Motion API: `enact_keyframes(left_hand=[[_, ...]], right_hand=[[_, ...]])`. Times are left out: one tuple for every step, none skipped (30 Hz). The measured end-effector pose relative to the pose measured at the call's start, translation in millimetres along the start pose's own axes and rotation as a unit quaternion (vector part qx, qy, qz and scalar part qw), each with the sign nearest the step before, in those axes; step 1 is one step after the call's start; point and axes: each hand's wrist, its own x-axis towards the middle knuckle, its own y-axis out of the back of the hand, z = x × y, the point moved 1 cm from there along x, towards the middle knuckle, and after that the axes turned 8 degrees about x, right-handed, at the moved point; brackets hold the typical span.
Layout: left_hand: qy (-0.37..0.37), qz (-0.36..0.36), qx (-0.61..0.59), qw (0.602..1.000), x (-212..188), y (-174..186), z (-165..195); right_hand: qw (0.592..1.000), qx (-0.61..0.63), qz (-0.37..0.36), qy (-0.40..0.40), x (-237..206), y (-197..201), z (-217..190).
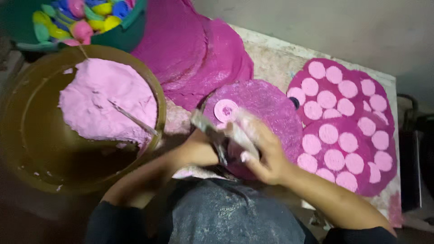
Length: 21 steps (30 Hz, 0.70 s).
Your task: The person scoops pink dough from a large basin into a handheld extruder gun, squeezes the plunger to extrude donut-shaped pieces onto round pink boards, and repeats the cycle. At the end, the person arranges the finished colorful donut-shaped pieces in rows on a slatted drying rack.
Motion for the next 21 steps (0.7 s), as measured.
enact_keyframes(left_hand=[[-0.019,-0.012,-0.056,0.998,11,2,-4],[-0.038,-0.023,-0.114,0.992,25,6,-9],[-0.059,-0.029,-0.168,0.984,42,12,-13],[-0.079,-0.034,-0.22,0.972,56,20,-18],[-0.048,-0.052,-0.231,0.97,72,24,-22],[-0.017,-0.07,-0.241,0.968,86,28,-24],[-0.065,-0.07,-0.283,0.954,94,38,-30],[-0.114,-0.073,-0.325,0.936,104,44,-34],[-0.236,-0.058,-0.394,0.887,107,55,-41],[-0.352,-0.04,-0.452,0.819,111,61,-48],[-0.349,-0.017,-0.544,0.763,118,60,-54],[-0.343,0.004,-0.63,0.697,125,57,-62],[-0.33,0.026,-0.709,0.623,134,51,-71],[-0.324,0.014,-0.74,0.589,143,43,-80],[-0.319,0.002,-0.77,0.552,154,32,-89],[-0.315,-0.011,-0.796,0.517,165,22,-98],[-0.31,0.022,-0.79,0.528,178,15,-111],[-0.303,0.055,-0.783,0.54,192,11,-123],[-0.291,0.071,-0.789,0.537,201,7,-136],[-0.279,0.087,-0.793,0.534,210,4,-147],[-0.267,0.087,-0.809,0.516,219,3,-157]], right_hand=[[0.999,-0.01,0.009,-0.031,-4,11,8],[0.99,0.086,-0.049,-0.1,-5,25,24],[0.965,0.178,-0.105,-0.163,-6,53,42],[0.924,0.27,-0.157,-0.222,-11,77,55],[0.89,0.308,-0.164,-0.293,-22,89,70],[0.849,0.346,-0.171,-0.361,-31,91,87],[0.803,0.378,-0.178,-0.424,-41,93,100],[0.786,0.418,-0.177,-0.421,-48,96,109],[0.766,0.457,-0.175,-0.417,-54,102,116],[0.744,0.496,-0.175,-0.412,-56,104,122],[0.739,0.469,-0.191,-0.445,-57,102,128],[0.733,0.44,-0.205,-0.477,-55,101,133],[0.724,0.412,-0.218,-0.509,-52,100,137],[0.7,0.404,-0.192,-0.557,-48,99,141],[0.675,0.393,-0.164,-0.602,-43,98,146],[0.65,0.38,-0.136,-0.644,-37,98,150],[0.69,0.33,-0.172,-0.621,-30,100,155],[0.725,0.28,-0.207,-0.594,-22,104,161],[0.755,0.229,-0.242,-0.565,-15,105,167],[0.757,0.221,-0.227,-0.571,-10,105,172],[0.761,0.212,-0.213,-0.575,-5,105,177]])
